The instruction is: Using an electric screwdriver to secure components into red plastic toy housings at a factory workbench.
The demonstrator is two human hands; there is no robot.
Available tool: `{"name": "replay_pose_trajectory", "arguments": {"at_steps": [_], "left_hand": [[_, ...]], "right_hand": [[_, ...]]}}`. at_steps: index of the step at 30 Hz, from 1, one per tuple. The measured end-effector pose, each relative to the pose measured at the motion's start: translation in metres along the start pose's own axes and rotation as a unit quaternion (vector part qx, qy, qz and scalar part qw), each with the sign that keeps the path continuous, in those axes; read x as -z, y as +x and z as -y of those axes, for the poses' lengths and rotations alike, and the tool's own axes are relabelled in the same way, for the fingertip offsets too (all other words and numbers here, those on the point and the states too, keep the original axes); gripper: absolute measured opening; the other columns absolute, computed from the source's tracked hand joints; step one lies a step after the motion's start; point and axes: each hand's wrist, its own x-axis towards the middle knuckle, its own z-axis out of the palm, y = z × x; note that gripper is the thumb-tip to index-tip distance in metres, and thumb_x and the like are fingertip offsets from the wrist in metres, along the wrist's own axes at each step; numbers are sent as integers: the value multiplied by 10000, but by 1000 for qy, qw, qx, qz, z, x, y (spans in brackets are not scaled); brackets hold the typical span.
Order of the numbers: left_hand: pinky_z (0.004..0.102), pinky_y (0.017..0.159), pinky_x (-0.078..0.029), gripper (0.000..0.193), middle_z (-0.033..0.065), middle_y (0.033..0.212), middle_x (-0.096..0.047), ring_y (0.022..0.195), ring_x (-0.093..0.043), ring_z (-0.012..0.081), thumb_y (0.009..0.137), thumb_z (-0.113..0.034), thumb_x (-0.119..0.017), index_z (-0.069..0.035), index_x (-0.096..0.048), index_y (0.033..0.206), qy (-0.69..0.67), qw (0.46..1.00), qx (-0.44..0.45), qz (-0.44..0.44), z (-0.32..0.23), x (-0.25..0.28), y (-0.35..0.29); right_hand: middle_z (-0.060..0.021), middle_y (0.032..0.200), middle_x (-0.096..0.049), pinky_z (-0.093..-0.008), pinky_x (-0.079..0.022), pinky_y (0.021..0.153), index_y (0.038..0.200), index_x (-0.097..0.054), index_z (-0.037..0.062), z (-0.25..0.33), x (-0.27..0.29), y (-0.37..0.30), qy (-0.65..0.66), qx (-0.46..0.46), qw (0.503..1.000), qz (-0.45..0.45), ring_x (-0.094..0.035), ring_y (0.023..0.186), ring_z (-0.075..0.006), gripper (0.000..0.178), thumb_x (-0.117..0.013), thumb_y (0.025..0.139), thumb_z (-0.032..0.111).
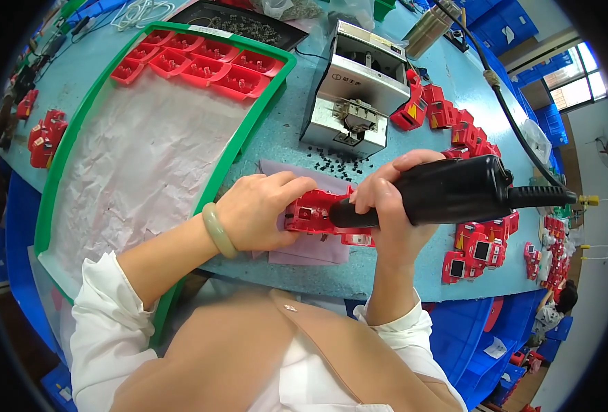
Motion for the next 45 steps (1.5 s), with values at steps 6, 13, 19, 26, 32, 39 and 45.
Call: {"name": "replay_pose_trajectory", "arguments": {"at_steps": [6, 13, 19, 26, 32, 39, 45], "left_hand": [[376, 713, -486, 566, 121, 912, -587, 811, -590, 315, 555, -152, -727, -84, -526, 1080, 18, 1000, 2, -3, -1, 2, 3], [364, 744, -468, 566, 111, 926, -588, 801, -584, 298, 550, -187, -726, -91, -537, 1075, 50, 999, -10, -17, 0, 2, 2], [368, 727, -474, 565, 110, 930, -578, 792, -581, 299, 554, -190, -722, -83, -535, 1077, 35, 999, -31, -22, 1, 3, 5], [371, 708, -481, 571, 113, 929, -564, 790, -582, 301, 550, -189, -725, -75, -532, 1076, 25, 999, -25, -14, 2, 3, 8], [383, 688, -490, 528, 122, 898, -560, 779, -590, 311, 562, -185, -707, -68, -540, 1049, 4, 999, -30, -27, 6, 1, 8], [382, 679, -495, 507, 125, 879, -558, 771, -594, 308, 567, -180, -698, -63, -544, 1035, -1, 999, -34, -27, 5, -2, 9], [372, 676, -490, 555, 122, 939, -561, 784, -589, 308, 556, -166, -721, -63, -524, 1065, -5, 1000, -27, -8, 3, -2, 11]], "right_hand": [[-79, 600, -494, -293, -471, 461, 913, -397, 33, -17, 8, 7, -70, 88, 987, 111, -471, 432, -150, 292, -526, 681, -88], [-82, 589, -495, -286, -465, 450, 943, -414, 32, -3, 13, 20, 44, 53, 982, 176, -474, 426, -146, 296, -549, 688, -35], [-84, 593, -519, -307, -499, 540, 1027, -429, -5, 7, 10, 74, 83, 186, 978, -42, -518, 473, -162, 332, -555, 720, -17], [-95, 613, -539, -298, -486, 535, 985, -462, -29, -26, 3, 103, 1, 144, 989, 5, -526, 480, -162, 266, -556, 737, -26], [-83, 611, -523, -308, -487, 540, 988, -468, -33, -1, 5, 83, 30, 123, 992, 13, -524, 486, -161, 265, -553, 738, -28], [-76, 613, -509, -321, -489, 542, 994, -467, -34, 4, 9, 84, 35, 180, 983, -16, -525, 498, -160, 260, -544, 746, -29], [-76, 623, -541, -304, -502, 546, 970, -479, -29, -24, 16, 92, 40, 196, 978, -54, -545, 502, -149, 223, -549, 759, -31]]}}
